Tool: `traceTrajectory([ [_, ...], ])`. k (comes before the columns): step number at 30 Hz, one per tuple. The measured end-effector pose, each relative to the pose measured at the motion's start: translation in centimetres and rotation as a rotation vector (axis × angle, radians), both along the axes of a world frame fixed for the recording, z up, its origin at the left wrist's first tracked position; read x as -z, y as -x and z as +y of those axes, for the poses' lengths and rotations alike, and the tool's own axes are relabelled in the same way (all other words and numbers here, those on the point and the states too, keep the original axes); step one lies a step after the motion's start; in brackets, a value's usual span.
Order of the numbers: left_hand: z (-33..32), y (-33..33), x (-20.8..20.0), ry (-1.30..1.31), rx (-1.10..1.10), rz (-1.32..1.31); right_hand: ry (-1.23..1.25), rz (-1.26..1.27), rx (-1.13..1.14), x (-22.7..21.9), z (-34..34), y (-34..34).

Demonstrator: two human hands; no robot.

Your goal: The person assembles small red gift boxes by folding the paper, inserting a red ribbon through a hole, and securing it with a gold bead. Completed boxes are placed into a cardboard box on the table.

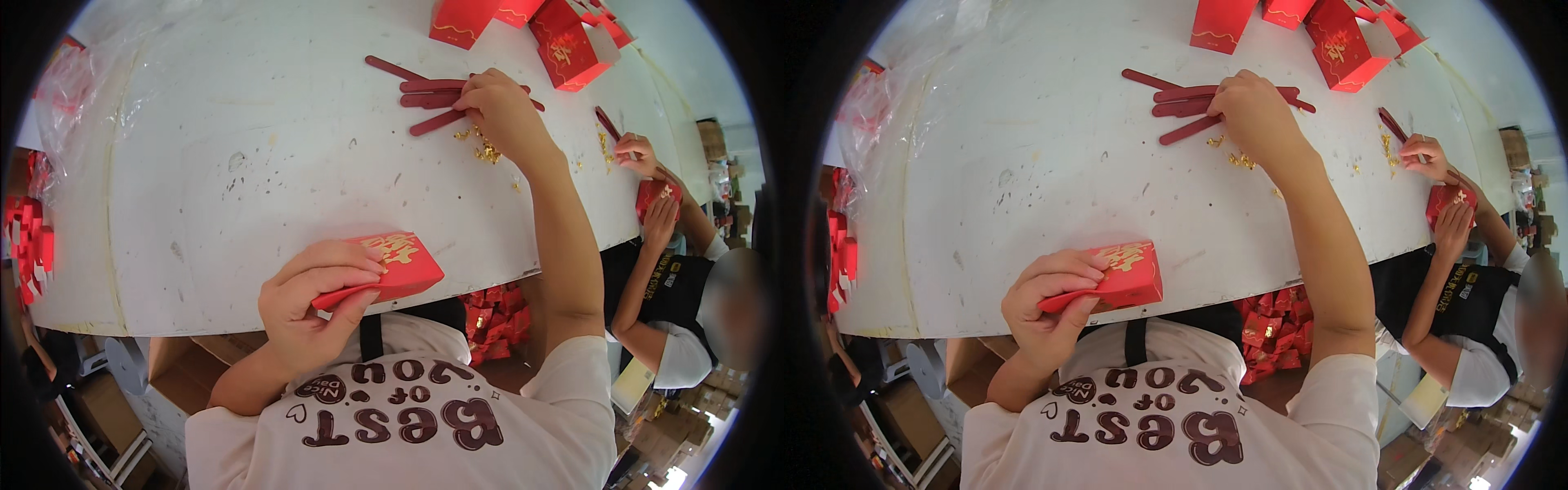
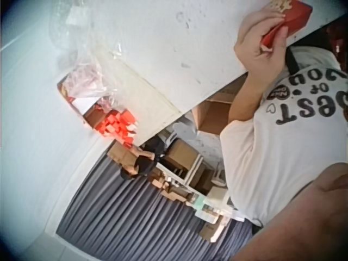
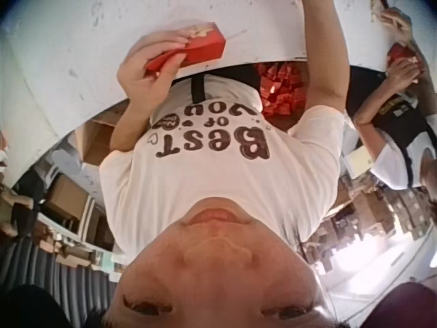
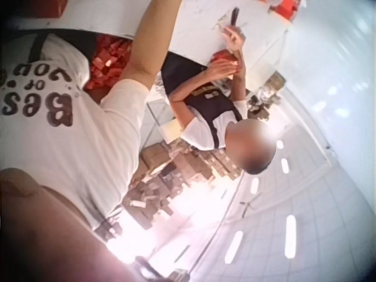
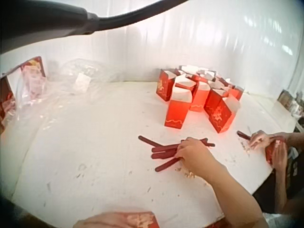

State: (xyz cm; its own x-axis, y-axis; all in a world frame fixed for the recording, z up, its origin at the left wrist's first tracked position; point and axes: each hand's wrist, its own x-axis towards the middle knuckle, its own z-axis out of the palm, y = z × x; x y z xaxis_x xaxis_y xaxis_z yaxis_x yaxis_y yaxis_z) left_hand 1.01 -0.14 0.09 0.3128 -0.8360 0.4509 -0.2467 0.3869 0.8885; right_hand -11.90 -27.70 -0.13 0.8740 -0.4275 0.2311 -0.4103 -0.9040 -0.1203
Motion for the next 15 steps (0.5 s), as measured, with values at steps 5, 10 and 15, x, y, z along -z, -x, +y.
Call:
traceTrajectory([
  [5, -0.9, -0.4, 0.0, 0.007, -0.16, -0.08, 0.246, 0.315, -0.06, -0.5, 0.0, -0.9],
  [10, -1.4, -0.6, 0.1, 0.016, -0.128, -0.06, 0.426, 0.17, -0.169, 0.3, -0.9, -0.4],
  [15, -1.6, -0.4, 0.1, 0.02, -0.126, -0.037, -0.215, -0.357, 0.189, -2.1, -1.4, -0.1],
])
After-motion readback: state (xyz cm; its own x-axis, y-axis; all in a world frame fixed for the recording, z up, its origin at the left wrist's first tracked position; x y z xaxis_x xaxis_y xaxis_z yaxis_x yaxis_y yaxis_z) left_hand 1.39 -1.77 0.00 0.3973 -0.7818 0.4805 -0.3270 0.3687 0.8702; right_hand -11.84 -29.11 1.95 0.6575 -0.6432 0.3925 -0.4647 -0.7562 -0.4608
